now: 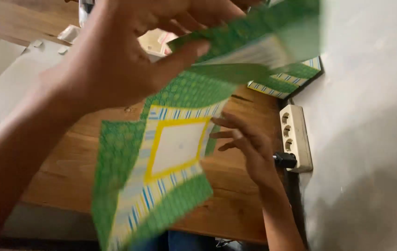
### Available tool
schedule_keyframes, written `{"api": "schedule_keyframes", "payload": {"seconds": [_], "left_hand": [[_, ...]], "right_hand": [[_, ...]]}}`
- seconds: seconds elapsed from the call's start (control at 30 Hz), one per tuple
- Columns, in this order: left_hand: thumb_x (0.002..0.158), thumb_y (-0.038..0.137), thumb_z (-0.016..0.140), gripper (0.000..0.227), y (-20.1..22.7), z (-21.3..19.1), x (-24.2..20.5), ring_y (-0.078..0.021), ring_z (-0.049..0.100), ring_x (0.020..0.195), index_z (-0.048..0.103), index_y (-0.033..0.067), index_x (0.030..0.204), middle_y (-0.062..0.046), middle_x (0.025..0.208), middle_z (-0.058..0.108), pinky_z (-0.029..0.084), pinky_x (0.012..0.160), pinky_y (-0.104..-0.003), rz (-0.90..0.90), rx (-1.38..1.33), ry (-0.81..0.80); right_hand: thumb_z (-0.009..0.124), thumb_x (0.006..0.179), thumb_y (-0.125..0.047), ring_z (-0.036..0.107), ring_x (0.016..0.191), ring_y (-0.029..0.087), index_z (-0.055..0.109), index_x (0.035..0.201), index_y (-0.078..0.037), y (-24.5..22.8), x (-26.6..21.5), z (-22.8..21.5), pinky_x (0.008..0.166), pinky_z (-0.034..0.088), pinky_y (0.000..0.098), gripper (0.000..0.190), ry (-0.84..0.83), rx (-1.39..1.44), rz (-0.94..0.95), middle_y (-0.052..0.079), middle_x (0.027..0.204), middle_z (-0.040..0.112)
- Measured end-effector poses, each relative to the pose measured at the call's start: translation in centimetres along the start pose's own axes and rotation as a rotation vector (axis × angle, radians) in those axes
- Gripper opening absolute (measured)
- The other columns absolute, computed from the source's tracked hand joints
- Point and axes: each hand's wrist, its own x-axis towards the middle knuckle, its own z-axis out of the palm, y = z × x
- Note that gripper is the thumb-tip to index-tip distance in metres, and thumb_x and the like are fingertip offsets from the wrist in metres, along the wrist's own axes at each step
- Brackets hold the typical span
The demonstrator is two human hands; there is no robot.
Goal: The person folds a flat cardboard sheet along pre-scored lines to form a small box. They align edges, press down flaps, and tuck tabs into slots to secure the structure. The process is repeated for multiple identical boxes on a wooden table.
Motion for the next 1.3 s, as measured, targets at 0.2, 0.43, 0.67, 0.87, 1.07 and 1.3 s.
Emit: {"api": "schedule_keyframes", "payload": {"seconds": [0.2, 0.43, 0.67, 0.87, 1.07, 1.3], "left_hand": [[0.106, -0.004, 0.04, 0.034, 5.8, -0.2, -2.0, -0.0284, 0.066, 0.09, 0.073, 0.0078, 0.108, -0.008, 0.105, 0.067, 0.05, 0.079, -0.044, 0.342, 0.028, -0.145], [0.112, 0.014, 0.049, 0.02, 6.8, 4.9, -11.6, -0.0331, 0.061, 0.109, 0.066, 0.0069, 0.106, -0.013, 0.114, 0.065, 0.045, 0.11, -0.045, 0.422, 0.274, -0.463], [0.118, 0.012, 0.045, 0.032, 6.1, 10.0, -17.4, -0.0255, 0.05, 0.082, 0.056, 0.007, 0.089, -0.006, 0.091, 0.055, 0.044, 0.093, -0.04, 0.2, -0.025, -0.446], [0.096, 0.002, 0.052, 0.018, 3.8, 13.9, -19.6, -0.0303, 0.051, 0.078, 0.058, 0.0076, 0.079, -0.009, 0.083, 0.055, 0.044, 0.086, -0.044, 0.093, -0.083, -0.501], [0.082, 0.0, 0.06, 0.01, 2.7, 17.7, -20.7, -0.0294, 0.047, 0.074, 0.058, 0.0094, 0.079, -0.008, 0.08, 0.055, 0.041, 0.079, -0.04, 0.015, -0.121, -0.549], [0.088, 0.005, 0.06, 0.019, 0.2, 16.5, -18.4, -0.03, 0.062, 0.088, 0.068, 0.0069, 0.105, -0.009, 0.099, 0.07, 0.046, 0.086, -0.043, -0.225, -0.232, -0.41]], "right_hand": [[0.055, 0.09, -0.028, 0.068, 0.093, 0.038, 0.058, 0.124, -0.003, -2.1, -0.9, -1.3, 0.07, 0.055, 0.0412, 0.042, 0.333, 0.488, 0.362, 0.022, 0.113, 0.063], [0.059, 0.11, -0.038, 0.069, 0.077, 0.014, 0.075, 0.095, -0.007, 6.7, -8.6, -8.6, 0.063, 0.054, 0.0286, 0.038, 0.767, -0.056, 0.41, 0.003, 0.086, 0.071], [0.064, 0.103, -0.022, 0.047, 0.07, 0.006, 0.064, 0.072, -0.008, 1.7, -10.7, -2.8, 0.062, 0.039, 0.027, 0.034, -0.102, -0.193, 0.575, -0.006, 0.075, 0.054], [0.071, 0.097, -0.031, 0.036, 0.06, 0.007, 0.048, 0.063, -0.014, 2.0, -12.7, 1.3, 0.053, 0.031, 0.0323, 0.045, 0.077, -0.685, 0.537, -0.006, 0.061, 0.038], [0.066, 0.095, -0.027, 0.061, 0.06, 0.022, 0.065, 0.082, -0.014, 2.4, -13.2, 4.4, 0.057, 0.046, 0.0374, 0.019, 0.138, -0.956, 0.364, 0.003, 0.069, 0.065], [0.066, 0.092, -0.04, 0.064, 0.062, 0.023, 0.065, 0.085, -0.016, 3.3, -13.5, 4.7, 0.064, 0.05, 0.0343, 0.025, 0.21, -0.771, 0.485, 0.001, 0.07, 0.072]]}}
